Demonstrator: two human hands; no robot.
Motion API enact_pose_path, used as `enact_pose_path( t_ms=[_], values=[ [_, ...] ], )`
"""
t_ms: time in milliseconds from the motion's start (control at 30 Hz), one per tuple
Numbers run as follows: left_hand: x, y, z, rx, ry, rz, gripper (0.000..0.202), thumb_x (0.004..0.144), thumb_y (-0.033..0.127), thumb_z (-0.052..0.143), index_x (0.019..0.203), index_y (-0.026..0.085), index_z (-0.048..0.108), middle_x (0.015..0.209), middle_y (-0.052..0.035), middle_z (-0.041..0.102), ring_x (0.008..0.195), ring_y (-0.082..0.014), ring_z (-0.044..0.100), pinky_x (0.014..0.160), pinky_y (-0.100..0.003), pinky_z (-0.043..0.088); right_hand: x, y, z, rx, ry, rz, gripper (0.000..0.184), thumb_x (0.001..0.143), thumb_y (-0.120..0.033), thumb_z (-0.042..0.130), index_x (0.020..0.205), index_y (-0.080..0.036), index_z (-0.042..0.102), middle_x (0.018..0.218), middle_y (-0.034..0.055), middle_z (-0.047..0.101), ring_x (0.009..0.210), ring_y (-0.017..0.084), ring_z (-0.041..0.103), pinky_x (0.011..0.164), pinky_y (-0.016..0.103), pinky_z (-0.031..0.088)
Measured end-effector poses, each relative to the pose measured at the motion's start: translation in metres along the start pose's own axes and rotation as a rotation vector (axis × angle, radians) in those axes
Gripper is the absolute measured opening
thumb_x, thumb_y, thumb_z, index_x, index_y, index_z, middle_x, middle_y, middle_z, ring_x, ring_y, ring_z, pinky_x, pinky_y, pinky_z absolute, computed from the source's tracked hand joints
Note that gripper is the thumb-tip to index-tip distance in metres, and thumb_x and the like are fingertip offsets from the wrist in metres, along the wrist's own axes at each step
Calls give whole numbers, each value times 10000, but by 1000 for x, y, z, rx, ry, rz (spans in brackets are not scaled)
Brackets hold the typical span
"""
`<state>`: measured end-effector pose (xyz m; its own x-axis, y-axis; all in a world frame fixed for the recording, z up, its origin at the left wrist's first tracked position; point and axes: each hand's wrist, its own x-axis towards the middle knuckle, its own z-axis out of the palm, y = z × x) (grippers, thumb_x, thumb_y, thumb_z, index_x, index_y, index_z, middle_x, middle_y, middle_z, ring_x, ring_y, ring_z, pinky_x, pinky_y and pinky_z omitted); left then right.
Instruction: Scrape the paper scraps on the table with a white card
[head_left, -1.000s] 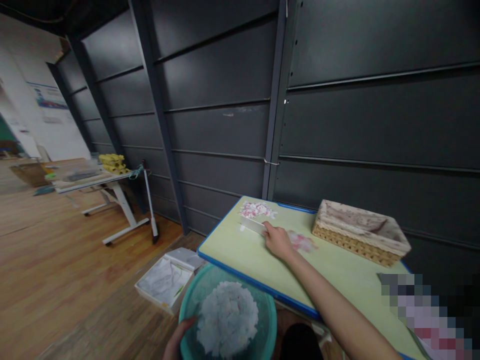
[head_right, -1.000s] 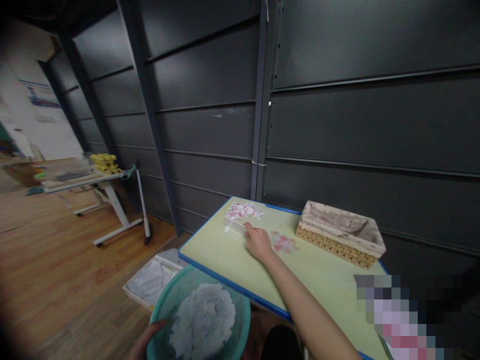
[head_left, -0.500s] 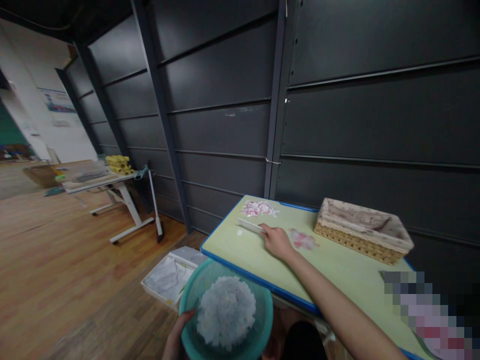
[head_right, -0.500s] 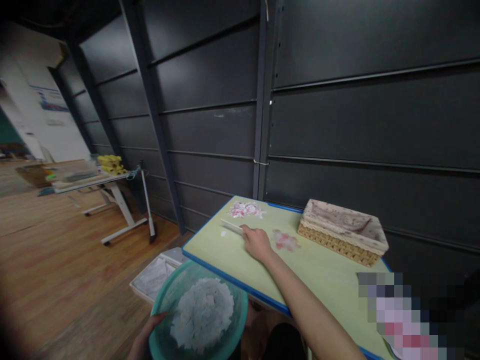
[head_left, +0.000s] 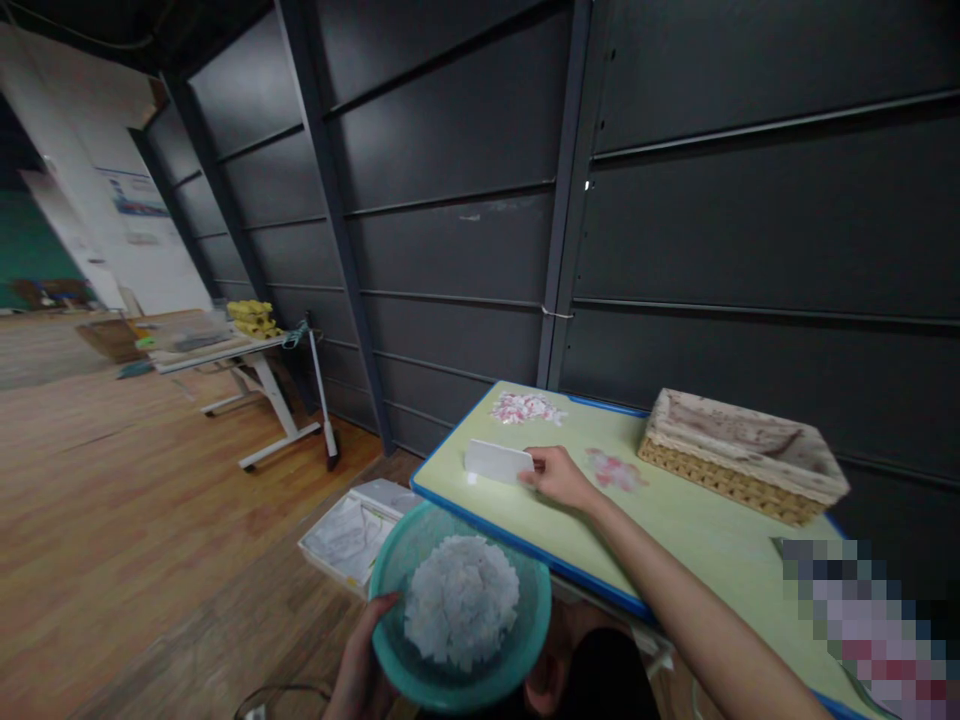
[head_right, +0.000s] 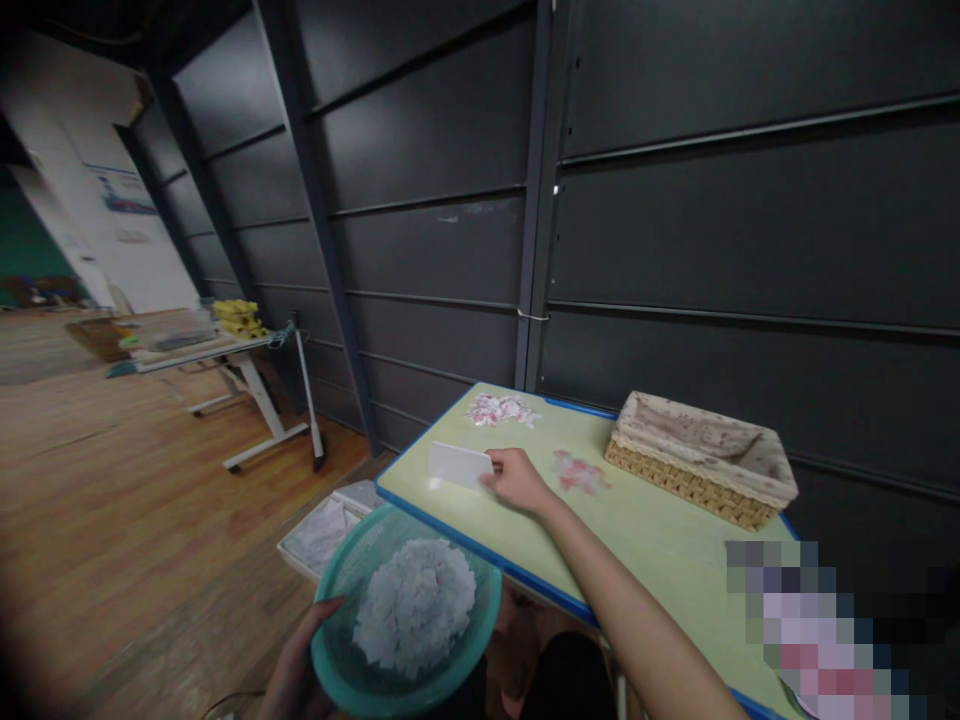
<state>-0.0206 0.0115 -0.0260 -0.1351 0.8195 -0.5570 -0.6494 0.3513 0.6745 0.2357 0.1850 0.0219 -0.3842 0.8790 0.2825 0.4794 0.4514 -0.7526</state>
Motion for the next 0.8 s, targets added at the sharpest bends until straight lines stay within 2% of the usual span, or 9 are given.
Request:
enact_pose_path(
  t_ms=[100, 167, 333, 533, 567, 633, 733, 800],
  values=[
    [5, 1, -4, -2, 27, -11, 144, 714, 215, 626, 807, 109, 657, 668, -82, 753, 659, -241, 701, 729, -376, 544, 0, 2, 2, 292, -82, 69, 134, 639, -215, 579, 724, -114, 601, 648, -2, 592, 565, 98, 494, 517, 202, 370],
    [5, 2, -4, 9, 35, -30, 166, 716, 220, 627, 829, 103, 661, 669, -88, 754, 689, -250, 705, 735, -376, 544, 0, 3, 3, 400, -133, 127, 192, 626, -225, 607, 776, -106, 611, 637, 1, 598, 537, 98, 506, 480, 201, 382],
    [0, 5, -2, 45, 50, -21, 145, 711, 226, 633, 789, 108, 669, 644, -89, 747, 638, -258, 700, 680, -384, 556, -1, 6, 4, 521, -259, 228, 287, 575, -266, 701, 797, -98, 632, 640, 21, 633, 534, 115, 567, 465, 213, 457],
    [3, 4, -5, 9, 47, -7, 62, 692, 186, 642, 726, 137, 657, 639, -64, 741, 727, -249, 705, 691, -337, 548, -3, -1, 5, 590, -401, 312, 437, 508, -328, 777, 862, -103, 656, 732, 53, 675, 579, 135, 610, 502, 236, 505],
    [5, 4, -6, 3, 48, -4, 54, 685, 175, 645, 721, 138, 657, 647, -65, 744, 744, -253, 705, 710, -346, 548, -2, -2, 3, 600, -374, 309, 444, 511, -345, 776, 862, -101, 656, 719, 52, 671, 567, 133, 604, 497, 236, 500],
    [9, 3, -8, -16, 45, -14, 73, 677, 170, 650, 736, 129, 662, 673, -79, 753, 782, -272, 703, 754, -382, 545, 1, -1, -3, 597, -222, 279, 423, 543, -393, 756, 828, -98, 650, 660, 39, 649, 529, 121, 575, 472, 224, 471],
    [13, 3, -11, -65, 47, -51, 137, 668, 173, 662, 791, 113, 664, 697, -92, 760, 832, -291, 697, 788, -408, 538, 9, 8, -22, 469, 121, 233, 380, 640, -466, 670, 745, -104, 624, 563, 20, 595, 468, 112, 510, 434, 221, 408],
    [14, 3, -10, -83, 55, -63, 194, 656, 145, 663, 846, 107, 662, 709, -89, 763, 840, -295, 696, 800, -417, 534, 12, 19, -38, 259, 333, 237, 383, 721, -480, 578, 775, -104, 628, 572, 34, 600, 481, 132, 511, 454, 236, 393]
  ],
)
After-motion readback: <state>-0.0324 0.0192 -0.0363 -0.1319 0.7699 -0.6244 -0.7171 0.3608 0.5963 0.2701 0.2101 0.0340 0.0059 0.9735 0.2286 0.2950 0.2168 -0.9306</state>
